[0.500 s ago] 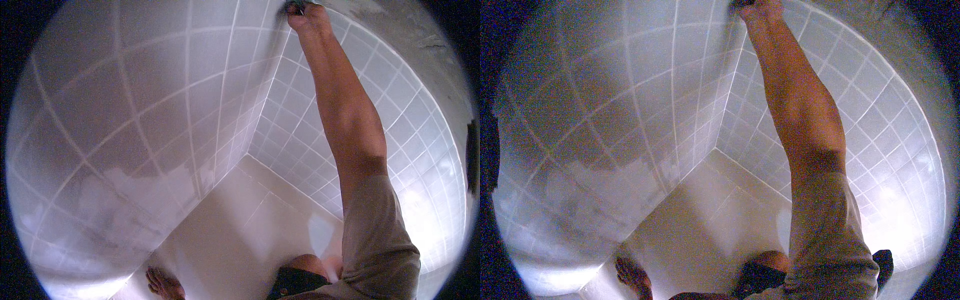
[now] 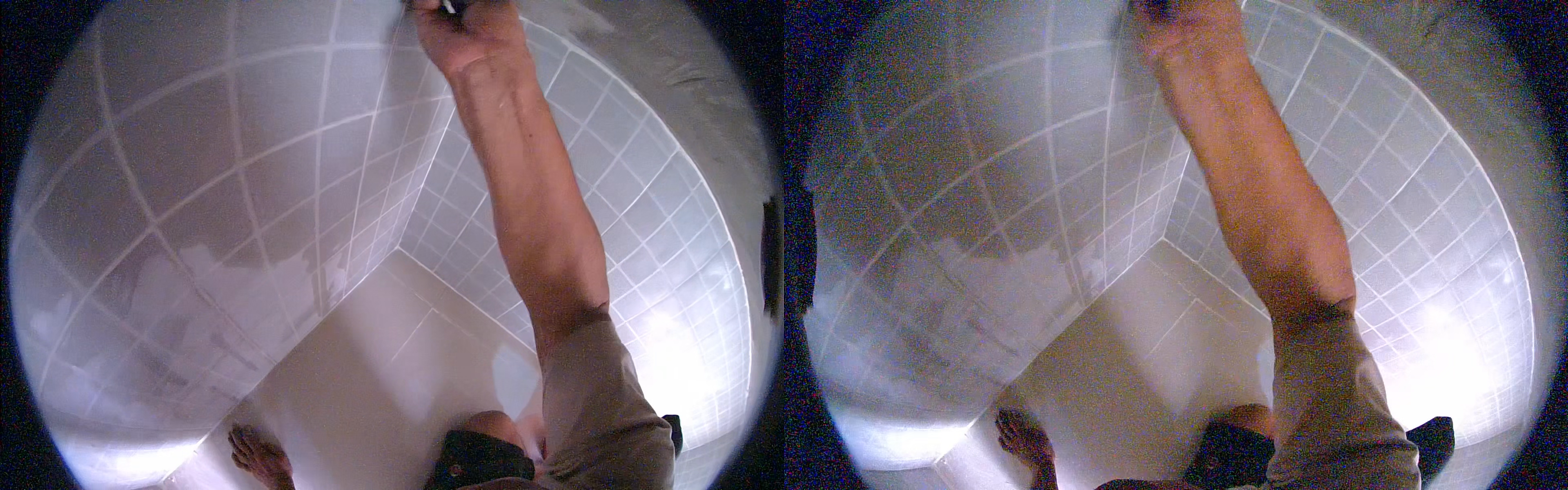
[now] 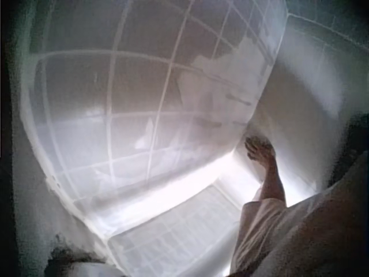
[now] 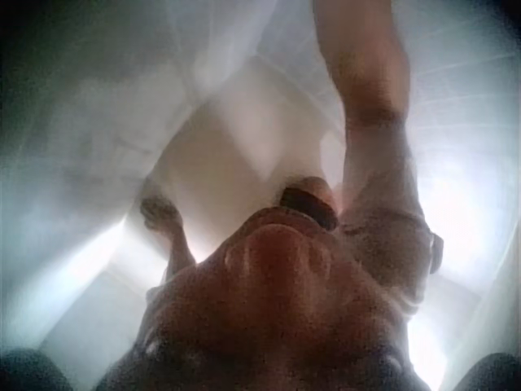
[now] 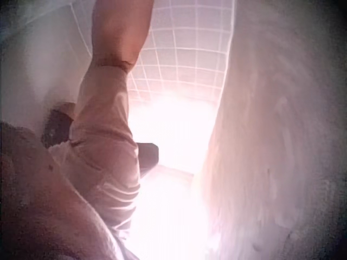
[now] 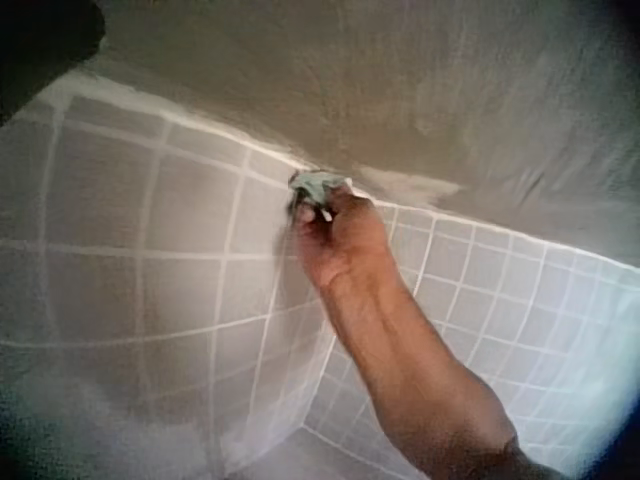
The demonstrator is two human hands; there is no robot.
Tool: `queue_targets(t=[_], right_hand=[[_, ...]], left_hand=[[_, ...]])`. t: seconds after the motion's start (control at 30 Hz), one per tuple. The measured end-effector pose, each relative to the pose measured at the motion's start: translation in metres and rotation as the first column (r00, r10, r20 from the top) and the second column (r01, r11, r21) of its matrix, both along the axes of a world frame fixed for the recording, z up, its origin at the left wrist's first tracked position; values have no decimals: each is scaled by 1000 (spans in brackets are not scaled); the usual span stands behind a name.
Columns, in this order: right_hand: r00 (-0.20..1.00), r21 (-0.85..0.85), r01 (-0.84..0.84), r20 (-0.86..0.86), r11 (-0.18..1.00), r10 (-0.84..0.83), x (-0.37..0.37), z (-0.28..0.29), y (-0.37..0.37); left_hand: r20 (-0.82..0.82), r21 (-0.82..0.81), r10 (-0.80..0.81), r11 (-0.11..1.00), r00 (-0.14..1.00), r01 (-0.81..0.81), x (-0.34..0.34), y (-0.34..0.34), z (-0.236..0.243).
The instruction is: The person applies white grout to the joints between wall tiles using a sponge, dipping it into a red bucket of water and wiping the tile surfaces while kneeling in a bathroom corner.
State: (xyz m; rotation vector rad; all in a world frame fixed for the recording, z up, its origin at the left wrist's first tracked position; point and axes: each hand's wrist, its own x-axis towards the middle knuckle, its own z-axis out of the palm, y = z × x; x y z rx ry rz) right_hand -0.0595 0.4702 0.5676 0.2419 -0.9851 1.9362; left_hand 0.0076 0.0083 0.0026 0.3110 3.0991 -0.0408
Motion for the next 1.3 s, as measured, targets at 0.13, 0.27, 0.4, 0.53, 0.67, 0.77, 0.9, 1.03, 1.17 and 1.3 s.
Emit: queue_targets(t=[0.13,0.27,0.4,0.53,0.67,0.77,0.9,1.03,1.17,1.3], right_hand=[[991,100,-106,-70,989,114,-6,-4,-42],[996,52,-76,-50,996,78,16,-7,-90],[980,164,-199,39,966,195,22,-46,-140],[915,396,-353,333,848,226,39,-130,-178],[807,342,-332,585,879,77,118,-226,-139],[686,-160,-158,692,974,225,222,-253,-106],[687,-310,83,706,947,171,305,-273,-79],[662,-335,250,743,909,92,387,-272,-53],[483,-107,566,847,817,-223,494,-270,-12],[-194,445,780,841,441,-505,622,-256,-4]], left_hand=[[-126,-50,-88,995,988,82,-2,-15,-25],[-79,9,-109,994,991,110,-2,11,-5],[-108,73,-48,996,993,56,1,1,-1],[-142,88,-64,993,988,77,2,1,12],[-38,115,-60,991,998,64,6,20,29],[-330,36,-197,975,923,221,10,18,32],[-296,72,-241,959,924,274,6,13,29],[-164,-83,-145,988,976,133,3,17,24],[21,-148,75,986,997,-71,15,48,32],[-54,-228,-4,974,999,-9,20,36,40]])
